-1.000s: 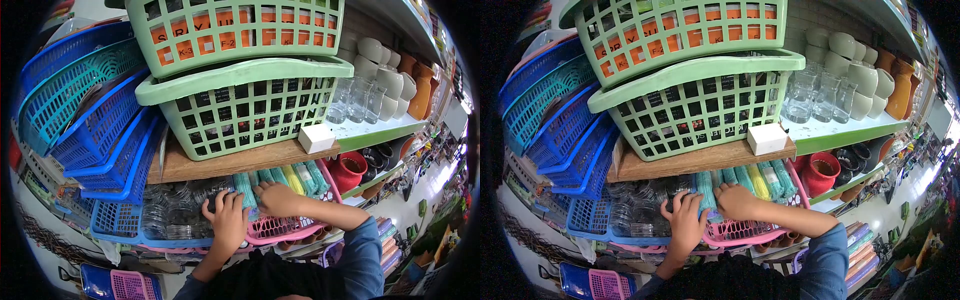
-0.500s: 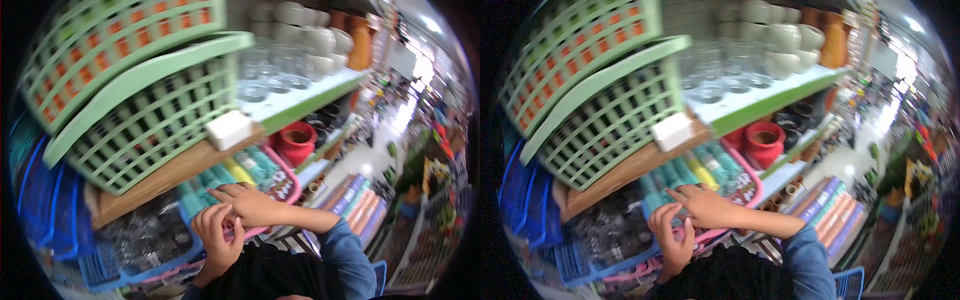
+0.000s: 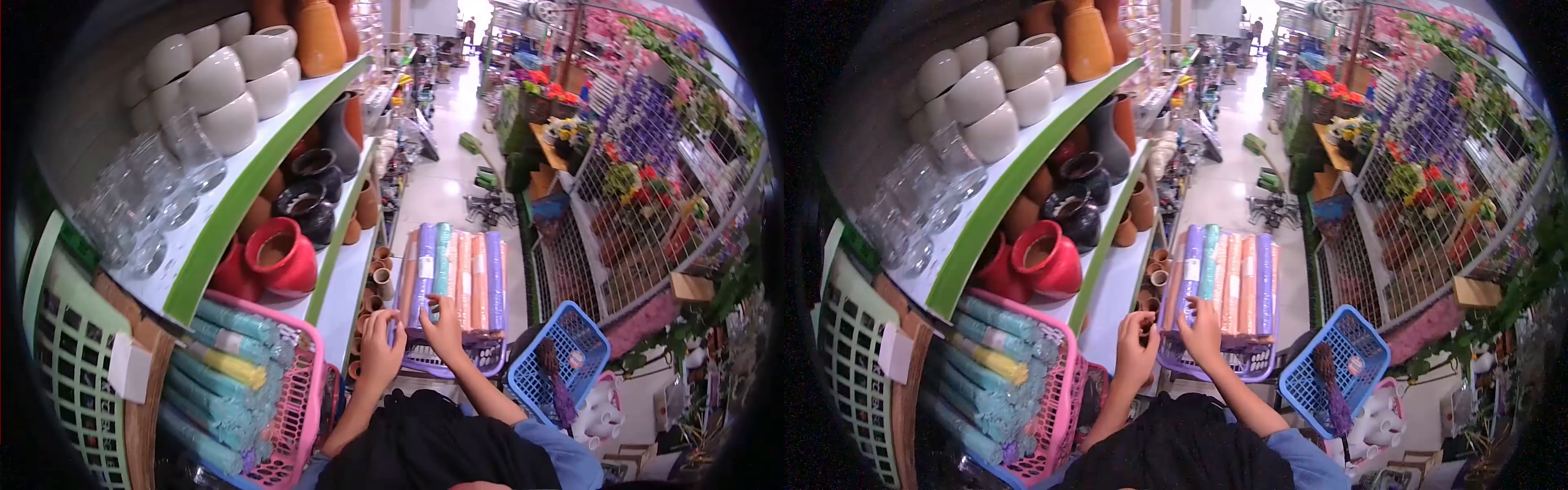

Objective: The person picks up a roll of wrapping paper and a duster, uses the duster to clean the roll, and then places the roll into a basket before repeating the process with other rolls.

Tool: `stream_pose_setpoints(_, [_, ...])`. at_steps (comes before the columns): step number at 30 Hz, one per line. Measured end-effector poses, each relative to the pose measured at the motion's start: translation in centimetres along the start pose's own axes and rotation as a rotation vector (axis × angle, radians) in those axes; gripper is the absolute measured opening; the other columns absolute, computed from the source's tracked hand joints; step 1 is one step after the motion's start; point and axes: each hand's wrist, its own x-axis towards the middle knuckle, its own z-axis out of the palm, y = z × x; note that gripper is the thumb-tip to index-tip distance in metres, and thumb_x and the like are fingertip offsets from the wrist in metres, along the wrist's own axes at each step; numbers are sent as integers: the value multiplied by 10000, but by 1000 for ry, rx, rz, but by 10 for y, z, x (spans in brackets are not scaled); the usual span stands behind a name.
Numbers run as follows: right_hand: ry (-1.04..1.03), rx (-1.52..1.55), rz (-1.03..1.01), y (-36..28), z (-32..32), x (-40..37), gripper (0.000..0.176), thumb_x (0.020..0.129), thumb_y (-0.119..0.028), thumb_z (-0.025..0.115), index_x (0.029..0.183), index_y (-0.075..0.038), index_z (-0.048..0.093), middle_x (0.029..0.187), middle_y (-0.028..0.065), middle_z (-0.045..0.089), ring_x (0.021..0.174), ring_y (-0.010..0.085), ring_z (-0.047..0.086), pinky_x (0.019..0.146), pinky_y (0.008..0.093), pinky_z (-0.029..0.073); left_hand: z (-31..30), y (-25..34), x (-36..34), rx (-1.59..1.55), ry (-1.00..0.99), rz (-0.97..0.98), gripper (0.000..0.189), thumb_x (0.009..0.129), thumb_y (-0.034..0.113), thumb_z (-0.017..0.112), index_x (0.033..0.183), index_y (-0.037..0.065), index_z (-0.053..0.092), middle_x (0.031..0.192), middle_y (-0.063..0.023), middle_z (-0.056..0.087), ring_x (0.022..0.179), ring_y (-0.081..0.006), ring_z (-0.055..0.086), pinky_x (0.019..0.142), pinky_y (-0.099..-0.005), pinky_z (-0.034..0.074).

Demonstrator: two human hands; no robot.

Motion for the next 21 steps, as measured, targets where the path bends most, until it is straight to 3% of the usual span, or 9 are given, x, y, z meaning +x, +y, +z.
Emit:
stream_pose_setpoints(4, [76, -496, 167, 46, 4, 0, 503, 727, -386, 650, 1014, 5, 516, 1017, 170, 499, 948, 331, 518, 757, 429, 434, 50, -66, 2, 167, -143, 59, 313, 782, 109, 566, 1076, 16, 514, 1092, -160, 502, 1036, -328, 463, 876, -400, 381])
stream_pose_setpoints(7, [-65, -594, 242, 64, 8, -5, 587, 697, -482, 640, 993, 11, 526, 1003, 174, 509, 942, 351, 507, 758, 452, 425, 64, -79, -4, 246, -280, 88, 400, 783, 158, 587, 1157, 44, 500, 1202, -142, 463, 1119, -318, 426, 917, -413, 363])
stream_pose_setpoints(9, [32, -651, 151, 69, 9, -5, 532, 696, -477, 644, 924, -3, 562, 910, 176, 558, 856, 349, 560, 715, 458, 445, 69, -81, -7, 307, -387, 30, 451, 784, 194, 602, 1200, 63, 488, 1269, -129, 427, 1166, -308, 403, 932, -436, 353])
stream_pose_setpoints(12, [-30, -514, 218, 75, 4, -3, 483, 698, -450, 650, 851, 5, 588, 837, 175, 579, 821, 330, 575, 693, 440, 454, 73, -85, -6, 297, -397, 6, 450, 782, 201, 610, 1190, 53, 492, 1280, -124, 415, 1175, -312, 402, 921, -453, 357])
stream_pose_setpoints(15, [10, -149, 268, 86, -8, 1, 433, 726, -365, 676, 885, 32, 611, 757, 162, 622, 669, 252, 608, 618, 337, 477, 74, -79, -3, 316, -409, -14, 447, 782, 189, 606, 1188, 48, 486, 1280, -125, 414, 1168, -320, 411, 913, -456, 362])
stream_pose_setpoints(16, [-57, 237, 416, 91, -14, 0, 360, 778, -279, 666, 926, 45, 616, 752, 117, 637, 661, 156, 598, 596, 268, 466, 75, -76, -3, 337, -423, -37, 447, 782, 180, 602, 1190, 46, 480, 1283, -126, 411, 1163, -325, 416, 909, -457, 365])
stream_pose_setpoints(19, [-39, 491, 440, 90, -51, -1, 306, 816, -216, 640, 957, 55, 616, 779, 74, 629, 693, 98, 572, 587, 236, 454, 81, -76, -5, 365, -396, -40, 452, 778, 158, 592, 1198, 47, 467, 1285, -128, 407, 1157, -331, 422, 900, -465, 370])
stream_pose_setpoints(20, [-50, 476, 552, 85, -70, -2, 338, 813, -228, 645, 981, 64, 614, 791, 64, 628, 691, 100, 564, 596, 237, 451, 81, -74, -6, 356, -397, -55, 464, 768, 143, 591, 1202, 46, 460, 1288, -125, 402, 1148, -330, 430, 896, -467, 370])
stream_pose_setpoints(21, [-36, 442, 499, 87, -89, -5, 365, 796, -249, 660, 982, 61, 614, 774, 83, 634, 680, 106, 576, 576, 237, 444, 82, -72, -6, 364, -391, -66, 461, 758, 138, 595, 1190, 41, 466, 1284, -113, 406, 1153, -327, 419, 901, -473, 358])
